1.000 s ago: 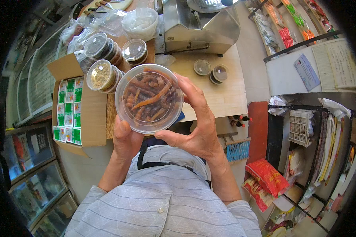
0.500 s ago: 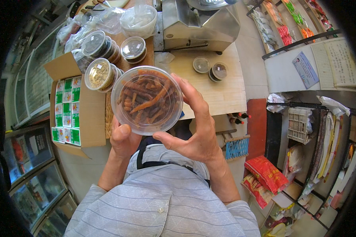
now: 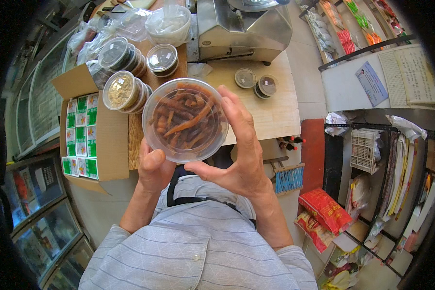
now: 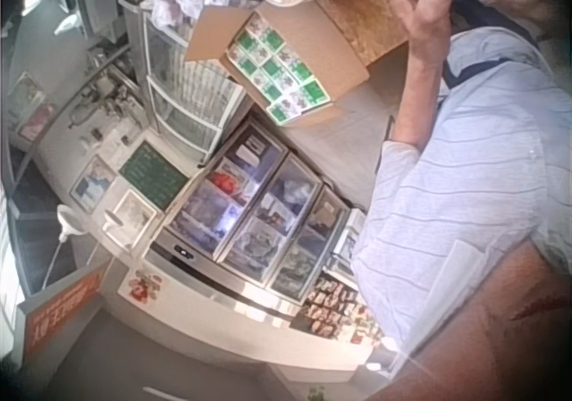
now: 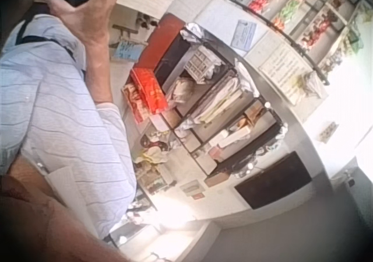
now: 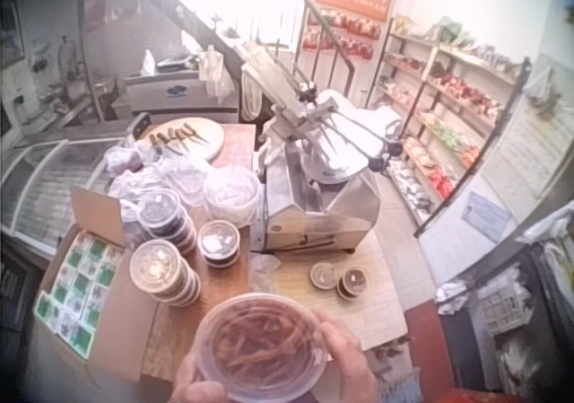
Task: The person sits on a stool and places snack packets into a cardboard box. Then the person stands and moves several bottles of sauce from a table to a nearby stool. Finally, the person opens and closes several plastic food containers on the table.
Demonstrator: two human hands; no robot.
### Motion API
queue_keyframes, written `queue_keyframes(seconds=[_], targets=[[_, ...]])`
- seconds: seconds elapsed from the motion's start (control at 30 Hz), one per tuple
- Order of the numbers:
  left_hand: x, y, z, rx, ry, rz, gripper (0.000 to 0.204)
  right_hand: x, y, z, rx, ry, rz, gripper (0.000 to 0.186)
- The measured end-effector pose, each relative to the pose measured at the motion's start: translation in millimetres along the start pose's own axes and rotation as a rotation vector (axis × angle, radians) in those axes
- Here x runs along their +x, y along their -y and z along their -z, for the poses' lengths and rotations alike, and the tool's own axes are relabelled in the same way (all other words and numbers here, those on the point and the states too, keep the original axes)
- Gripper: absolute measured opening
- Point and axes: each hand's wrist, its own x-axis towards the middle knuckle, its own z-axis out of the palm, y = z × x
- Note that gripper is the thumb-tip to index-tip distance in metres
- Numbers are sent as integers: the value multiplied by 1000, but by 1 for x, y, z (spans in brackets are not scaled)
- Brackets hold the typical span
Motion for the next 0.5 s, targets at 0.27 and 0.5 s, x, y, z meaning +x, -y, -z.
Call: queue_keyframes(seconds=[0.27, 0.5], targets=[[0, -3, -5, 74, -56, -19, 93, 11, 3, -2, -178, 6, 158, 111], [-1, 0, -6, 131, 0, -49, 95, 16, 4, -11, -245, 13, 149, 110]])
